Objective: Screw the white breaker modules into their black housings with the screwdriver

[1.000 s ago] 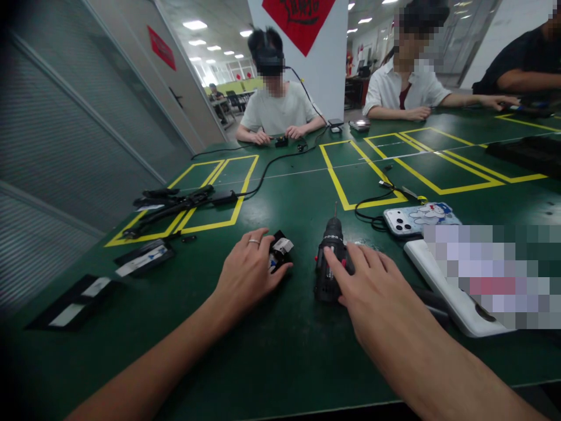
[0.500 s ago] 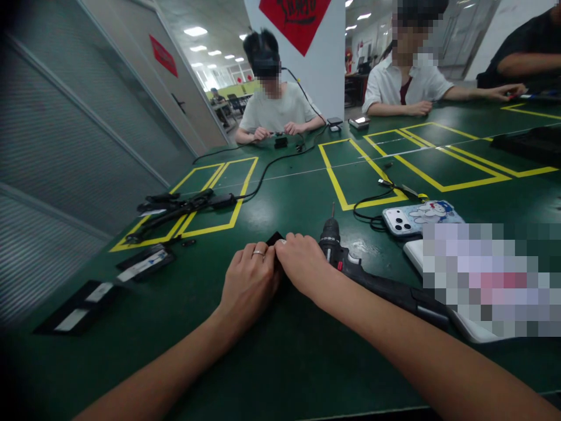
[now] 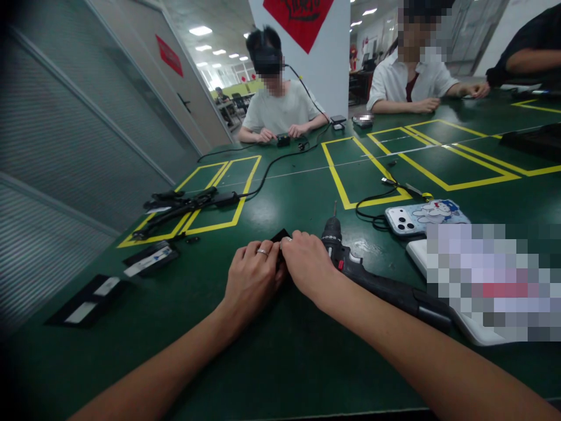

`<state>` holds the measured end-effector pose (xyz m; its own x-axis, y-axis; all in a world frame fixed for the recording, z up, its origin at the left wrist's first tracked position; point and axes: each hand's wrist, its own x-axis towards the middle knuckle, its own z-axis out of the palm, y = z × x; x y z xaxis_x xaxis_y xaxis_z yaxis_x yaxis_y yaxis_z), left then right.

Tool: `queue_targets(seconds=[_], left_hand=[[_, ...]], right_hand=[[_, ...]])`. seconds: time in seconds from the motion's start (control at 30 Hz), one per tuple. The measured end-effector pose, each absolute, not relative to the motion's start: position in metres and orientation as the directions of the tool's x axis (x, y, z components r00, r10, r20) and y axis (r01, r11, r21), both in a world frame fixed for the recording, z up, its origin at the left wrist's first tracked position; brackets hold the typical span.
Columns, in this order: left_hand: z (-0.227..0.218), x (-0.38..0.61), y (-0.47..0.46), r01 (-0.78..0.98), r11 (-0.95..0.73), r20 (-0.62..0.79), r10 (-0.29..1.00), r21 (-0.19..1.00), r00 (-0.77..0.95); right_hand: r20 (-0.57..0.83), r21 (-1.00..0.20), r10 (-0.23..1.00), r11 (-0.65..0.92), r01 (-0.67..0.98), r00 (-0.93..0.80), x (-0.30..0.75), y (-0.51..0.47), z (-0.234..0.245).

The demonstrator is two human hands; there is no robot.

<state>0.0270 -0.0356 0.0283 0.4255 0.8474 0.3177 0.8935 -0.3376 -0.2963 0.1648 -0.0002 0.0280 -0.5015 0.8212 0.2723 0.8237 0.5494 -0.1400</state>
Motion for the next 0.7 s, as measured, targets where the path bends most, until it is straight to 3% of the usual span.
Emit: queue_targets(seconds=[0.4, 0.7], left_hand=[[0.024, 0.019, -0.028, 0.922, -0.346, 0.369, 0.845, -0.172, 0.386], [0.025, 0.016, -0.026, 0.908, -0.377, 0.426, 0.802, -0.182, 0.418]], right_hand=[[0.349, -0.163, 0.812, 0.544, 0.823, -0.467, 0.166, 0.001, 0.021], [0.350, -0.169, 0.816, 0.538, 0.826, -0.460, 0.166, 0.000, 0.022]])
